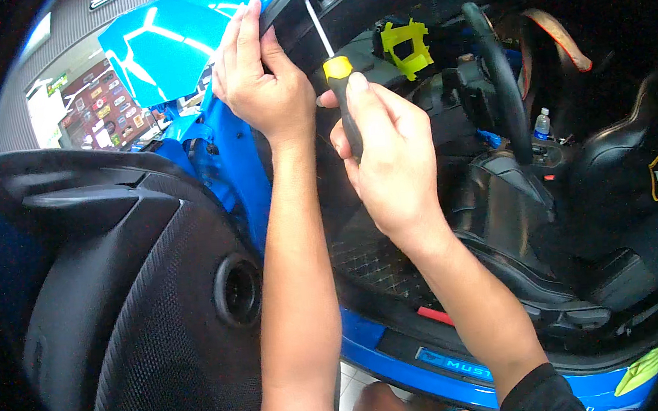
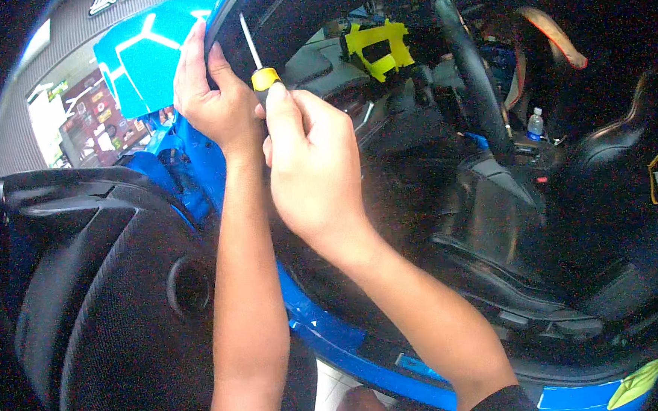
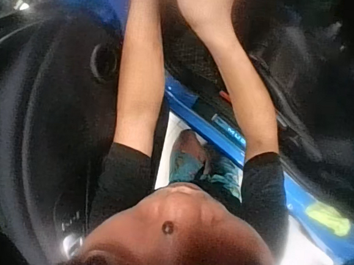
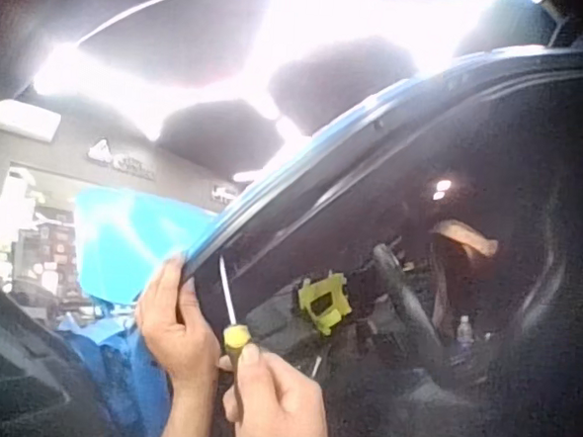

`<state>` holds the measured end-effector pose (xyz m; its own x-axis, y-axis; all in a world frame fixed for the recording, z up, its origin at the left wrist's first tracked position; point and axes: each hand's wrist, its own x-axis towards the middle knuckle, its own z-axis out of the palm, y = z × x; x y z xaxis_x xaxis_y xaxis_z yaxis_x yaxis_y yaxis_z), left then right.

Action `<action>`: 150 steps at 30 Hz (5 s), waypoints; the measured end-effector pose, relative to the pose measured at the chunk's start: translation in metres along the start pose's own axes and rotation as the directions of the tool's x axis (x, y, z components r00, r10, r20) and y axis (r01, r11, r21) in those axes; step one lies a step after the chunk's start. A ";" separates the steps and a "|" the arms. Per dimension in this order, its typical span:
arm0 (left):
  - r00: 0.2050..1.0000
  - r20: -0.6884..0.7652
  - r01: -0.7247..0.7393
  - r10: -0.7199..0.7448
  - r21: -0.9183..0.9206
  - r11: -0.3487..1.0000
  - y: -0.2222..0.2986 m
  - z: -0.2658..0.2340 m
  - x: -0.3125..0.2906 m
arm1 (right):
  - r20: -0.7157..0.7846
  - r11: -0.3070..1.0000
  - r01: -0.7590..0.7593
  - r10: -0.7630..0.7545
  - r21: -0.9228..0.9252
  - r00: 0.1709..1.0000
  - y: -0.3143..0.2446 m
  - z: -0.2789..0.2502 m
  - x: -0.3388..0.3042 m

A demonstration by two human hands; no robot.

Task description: The person uses a screwdriver to pry and fit a black rubber weatherstrip along the upper edge of a blue car's open door frame. They work their way along the perimeter, pressing the strip into place and adjusting it with the tool.

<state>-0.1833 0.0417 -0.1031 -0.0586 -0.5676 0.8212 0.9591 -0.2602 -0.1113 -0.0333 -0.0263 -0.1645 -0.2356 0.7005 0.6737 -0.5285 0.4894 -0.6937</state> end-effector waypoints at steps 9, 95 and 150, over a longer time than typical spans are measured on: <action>0.998 0.033 0.044 -0.044 0.001 0.999 0.000 -0.003 -0.003 | -0.028 0.997 0.051 -0.049 0.065 0.998 0.010 0.005 -0.002; 0.999 0.027 0.047 -0.048 0.025 0.999 0.007 -0.006 0.001 | -0.118 0.957 0.179 -0.210 -0.229 0.971 0.011 0.007 0.001; 0.999 0.013 0.032 -0.032 0.058 0.998 0.006 -0.008 0.000 | -0.142 0.912 0.133 -0.202 -0.388 0.969 -0.007 0.013 -0.001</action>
<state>-0.1799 0.0342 -0.1078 -0.0862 -0.5489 0.8315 0.9711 -0.2326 -0.0529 -0.0400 -0.0370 -0.1573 -0.0056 0.6538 0.7567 -0.1972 0.7411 -0.6418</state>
